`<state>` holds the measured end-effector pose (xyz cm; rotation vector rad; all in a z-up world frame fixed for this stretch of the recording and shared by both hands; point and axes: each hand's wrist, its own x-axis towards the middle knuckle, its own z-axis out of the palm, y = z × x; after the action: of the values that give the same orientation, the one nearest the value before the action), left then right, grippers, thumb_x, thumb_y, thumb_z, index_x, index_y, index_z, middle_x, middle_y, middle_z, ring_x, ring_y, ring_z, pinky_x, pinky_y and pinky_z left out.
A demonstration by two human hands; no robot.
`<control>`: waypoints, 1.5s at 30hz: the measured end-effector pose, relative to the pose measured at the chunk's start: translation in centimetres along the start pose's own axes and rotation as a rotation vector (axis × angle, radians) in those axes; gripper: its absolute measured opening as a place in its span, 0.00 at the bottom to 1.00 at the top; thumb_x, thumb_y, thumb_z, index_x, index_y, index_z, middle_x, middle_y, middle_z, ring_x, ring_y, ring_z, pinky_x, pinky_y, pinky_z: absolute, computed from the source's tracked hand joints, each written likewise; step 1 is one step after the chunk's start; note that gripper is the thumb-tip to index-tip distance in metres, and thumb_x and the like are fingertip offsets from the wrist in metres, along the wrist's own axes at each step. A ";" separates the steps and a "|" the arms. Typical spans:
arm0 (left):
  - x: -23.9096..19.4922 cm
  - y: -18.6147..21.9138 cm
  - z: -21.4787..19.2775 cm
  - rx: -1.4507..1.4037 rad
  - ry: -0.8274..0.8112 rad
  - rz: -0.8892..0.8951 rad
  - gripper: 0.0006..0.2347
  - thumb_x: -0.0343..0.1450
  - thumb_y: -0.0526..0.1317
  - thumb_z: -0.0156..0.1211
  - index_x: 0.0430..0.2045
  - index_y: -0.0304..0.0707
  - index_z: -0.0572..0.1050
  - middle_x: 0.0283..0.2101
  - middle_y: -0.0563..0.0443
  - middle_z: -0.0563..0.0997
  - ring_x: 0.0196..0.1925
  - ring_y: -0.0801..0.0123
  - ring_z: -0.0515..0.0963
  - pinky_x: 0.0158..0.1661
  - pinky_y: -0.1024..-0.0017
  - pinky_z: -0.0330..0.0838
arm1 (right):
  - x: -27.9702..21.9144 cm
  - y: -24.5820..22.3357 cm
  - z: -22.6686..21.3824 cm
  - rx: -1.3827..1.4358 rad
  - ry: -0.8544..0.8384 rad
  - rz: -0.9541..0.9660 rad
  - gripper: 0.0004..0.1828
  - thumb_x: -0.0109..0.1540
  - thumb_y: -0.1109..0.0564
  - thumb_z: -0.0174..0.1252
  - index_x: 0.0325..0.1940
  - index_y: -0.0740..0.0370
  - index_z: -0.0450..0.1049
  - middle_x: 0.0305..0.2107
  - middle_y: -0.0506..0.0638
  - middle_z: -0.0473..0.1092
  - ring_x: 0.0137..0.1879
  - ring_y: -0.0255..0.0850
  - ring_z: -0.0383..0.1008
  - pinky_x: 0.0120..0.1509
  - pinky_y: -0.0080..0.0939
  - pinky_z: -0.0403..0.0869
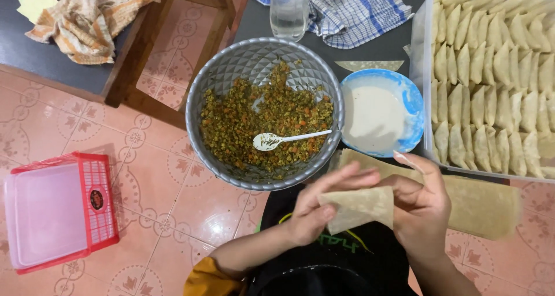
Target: Folding and filling triangular dumpling wrappers with a vegetable mixture and sealing them with a slurry.
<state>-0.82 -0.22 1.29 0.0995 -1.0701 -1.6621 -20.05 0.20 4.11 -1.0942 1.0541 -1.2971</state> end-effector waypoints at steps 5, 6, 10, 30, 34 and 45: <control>-0.5 -3.3 0.7 -0.220 0.261 -0.005 0.17 0.86 0.43 0.40 0.66 0.28 0.62 0.69 0.32 0.69 0.78 0.49 0.63 0.78 0.53 0.55 | 0.5 1.2 0.2 -0.358 0.040 -0.427 0.37 0.60 0.70 0.63 0.71 0.65 0.55 0.43 0.60 0.75 0.49 0.41 0.79 0.57 0.39 0.78; 0.1 -2.7 1.0 -0.274 0.338 -0.014 0.17 0.85 0.43 0.41 0.65 0.27 0.62 0.70 0.31 0.68 0.76 0.46 0.65 0.77 0.50 0.56 | 0.8 1.2 0.4 -0.504 0.067 -0.679 0.37 0.62 0.65 0.66 0.71 0.62 0.55 0.45 0.61 0.72 0.51 0.42 0.76 0.59 0.39 0.75; 0.9 -2.2 1.4 -0.295 0.383 -0.053 0.21 0.83 0.45 0.39 0.70 0.32 0.56 0.69 0.33 0.68 0.73 0.48 0.66 0.74 0.50 0.57 | -0.8 0.8 1.2 -0.108 -0.098 -0.371 0.40 0.67 0.52 0.60 0.75 0.63 0.45 0.43 0.59 0.75 0.62 0.47 0.71 0.80 0.56 0.58; -3.1 2.4 -4.5 -0.194 0.056 -0.532 0.33 0.67 0.18 0.61 0.71 0.23 0.62 0.69 0.35 0.70 0.65 0.62 0.74 0.64 0.67 0.70 | 4.5 -4.7 -0.7 -0.283 -0.345 0.113 0.40 0.57 0.76 0.66 0.70 0.61 0.60 0.32 0.56 0.75 0.34 0.34 0.74 0.34 0.32 0.71; -5.7 3.7 -4.8 -0.344 0.187 -0.511 0.30 0.69 0.18 0.59 0.70 0.20 0.63 0.69 0.38 0.72 0.65 0.63 0.75 0.63 0.68 0.73 | 9.0 -6.1 2.9 -0.397 -0.555 0.328 0.37 0.53 0.74 0.66 0.64 0.59 0.64 0.30 0.53 0.75 0.37 0.35 0.76 0.43 0.35 0.78; -9.1 7.3 -7.1 -0.165 0.750 0.459 0.37 0.70 0.18 0.57 0.76 0.30 0.48 0.75 0.35 0.60 0.72 0.49 0.69 0.68 0.50 0.70 | 14.5 3.5 10.8 -1.443 -0.955 -0.591 0.25 0.56 0.62 0.61 0.58 0.59 0.71 0.32 0.53 0.75 0.42 0.50 0.76 0.46 0.51 0.76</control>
<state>12.05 3.02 -1.89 0.3163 -0.3443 -1.1337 -8.67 -14.26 3.01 -2.8581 0.8050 -0.0116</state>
